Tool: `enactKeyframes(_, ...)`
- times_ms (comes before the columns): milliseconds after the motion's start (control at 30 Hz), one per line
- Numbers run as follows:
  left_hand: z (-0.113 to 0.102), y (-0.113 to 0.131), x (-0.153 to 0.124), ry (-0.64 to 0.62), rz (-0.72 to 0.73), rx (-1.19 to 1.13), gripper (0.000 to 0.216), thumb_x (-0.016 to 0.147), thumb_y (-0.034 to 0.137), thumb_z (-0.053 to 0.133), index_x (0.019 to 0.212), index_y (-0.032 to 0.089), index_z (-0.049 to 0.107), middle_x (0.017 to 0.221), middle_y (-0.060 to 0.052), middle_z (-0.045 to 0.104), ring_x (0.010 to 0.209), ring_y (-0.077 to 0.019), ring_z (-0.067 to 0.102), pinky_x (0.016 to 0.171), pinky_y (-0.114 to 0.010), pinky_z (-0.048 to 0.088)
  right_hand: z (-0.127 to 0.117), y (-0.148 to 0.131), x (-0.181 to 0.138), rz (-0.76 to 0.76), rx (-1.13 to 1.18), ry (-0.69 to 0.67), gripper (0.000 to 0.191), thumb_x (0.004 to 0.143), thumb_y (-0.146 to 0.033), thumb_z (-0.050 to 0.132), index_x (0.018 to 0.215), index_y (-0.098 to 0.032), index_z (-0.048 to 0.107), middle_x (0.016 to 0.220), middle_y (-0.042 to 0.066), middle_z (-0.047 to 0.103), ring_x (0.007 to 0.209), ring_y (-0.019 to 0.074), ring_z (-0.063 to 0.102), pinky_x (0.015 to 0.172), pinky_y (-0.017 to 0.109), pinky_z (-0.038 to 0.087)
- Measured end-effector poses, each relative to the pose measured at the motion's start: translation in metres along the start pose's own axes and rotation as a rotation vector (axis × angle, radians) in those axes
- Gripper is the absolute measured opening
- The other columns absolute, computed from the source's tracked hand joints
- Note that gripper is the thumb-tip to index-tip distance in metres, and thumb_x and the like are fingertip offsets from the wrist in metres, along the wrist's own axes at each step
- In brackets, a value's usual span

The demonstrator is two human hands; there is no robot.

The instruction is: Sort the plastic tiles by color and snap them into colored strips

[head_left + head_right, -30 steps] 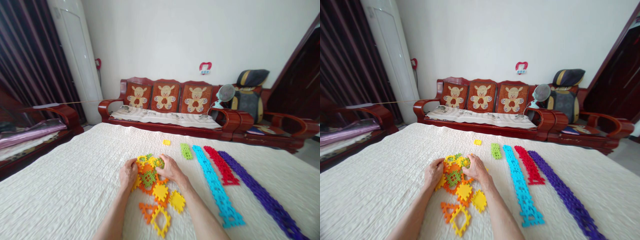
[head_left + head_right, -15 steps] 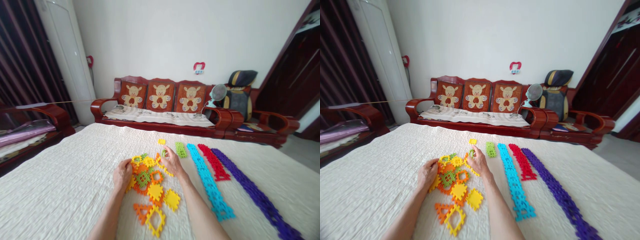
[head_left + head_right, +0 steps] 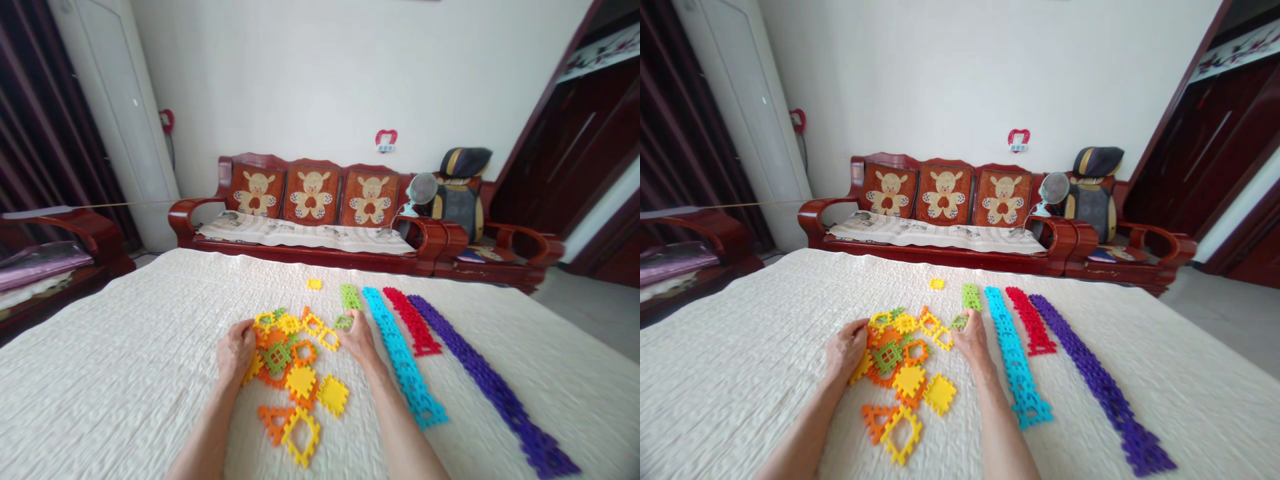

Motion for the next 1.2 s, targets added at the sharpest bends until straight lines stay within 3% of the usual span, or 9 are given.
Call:
enactKeyframes(167, 0.001, -0.001, 0.001, -0.006, 0.005, 0.013, 0.032, 0.081, 0.024, 0.043, 0.101, 0.020, 0.068, 0.107, -0.006, 0.068, 0.094, -0.0211, 0.063, 0.085, -0.032, 0.047, -0.008, -0.007, -0.004, -0.058, -0.092, 0.079, 0.032, 0.063, -0.029, 0.053, 0.093, -0.018, 0.052, 0.097, 0.011, 0.058, 0.099, 0.0249, 0.052, 0.090, 0.037, 0.041)
enactKeyframes(400, 0.002, -0.004, 0.002, -0.002, 0.012, 0.003, 0.032, 0.081, 0.025, 0.043, 0.101, 0.021, 0.068, 0.106, -0.005, 0.069, 0.093, -0.0192, 0.063, 0.084, -0.029, 0.046, -0.006, -0.016, -0.005, 0.168, -0.371, 0.060, 0.048, 0.068, -0.047, 0.058, 0.099, -0.011, 0.057, 0.099, 0.021, 0.057, 0.100, 0.0335, 0.051, 0.083, 0.042, 0.039)
enactKeyframes(600, 0.002, -0.004, 0.002, -0.011, -0.006, 0.010, 0.033, 0.081, 0.026, 0.043, 0.102, 0.021, 0.068, 0.108, -0.006, 0.068, 0.093, -0.0205, 0.063, 0.084, -0.031, 0.047, -0.006, -0.017, -0.004, 0.101, -0.355, 0.085, 0.044, 0.065, -0.032, 0.059, 0.105, -0.014, 0.057, 0.102, 0.018, 0.058, 0.098, 0.0312, 0.052, 0.082, 0.040, 0.038)
enactKeyframes(833, 0.004, -0.006, 0.003, -0.017, 0.000, -0.001, 0.032, 0.082, 0.026, 0.043, 0.102, 0.021, 0.067, 0.107, -0.006, 0.068, 0.095, -0.0208, 0.062, 0.085, -0.031, 0.046, -0.007, -0.001, -0.002, 0.106, -0.436, 0.062, 0.044, 0.063, -0.039, 0.062, 0.100, -0.014, 0.061, 0.091, 0.017, 0.060, 0.091, 0.0317, 0.055, 0.081, 0.040, 0.040)
enactKeyframes(1033, 0.003, -0.004, 0.002, -0.015, -0.007, -0.007, 0.032, 0.081, 0.024, 0.043, 0.100, 0.020, 0.068, 0.107, -0.006, 0.068, 0.095, -0.0213, 0.062, 0.086, -0.032, 0.045, -0.010, 0.001, 0.012, 0.044, -0.288, 0.249, 0.046, 0.071, -0.038, 0.056, 0.109, -0.012, 0.055, 0.100, 0.015, 0.059, 0.098, 0.0280, 0.052, 0.086, 0.036, 0.039)
enactKeyframes(1200, 0.002, -0.002, 0.002, -0.011, -0.006, -0.012, 0.031, 0.081, 0.024, 0.043, 0.099, 0.021, 0.068, 0.106, -0.005, 0.069, 0.093, -0.0206, 0.063, 0.084, -0.031, 0.046, -0.004, 0.010, 0.024, 0.089, -0.329, 0.285, 0.044, 0.072, -0.037, 0.057, 0.108, -0.012, 0.054, 0.101, 0.016, 0.056, 0.097, 0.0286, 0.050, 0.086, 0.037, 0.037)
Point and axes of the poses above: each hand's wrist, its own x-axis towards the middle knuckle, its own z-axis out of the palm, y = z × x, the point moved 5 cm from there along x, towards the middle knuckle
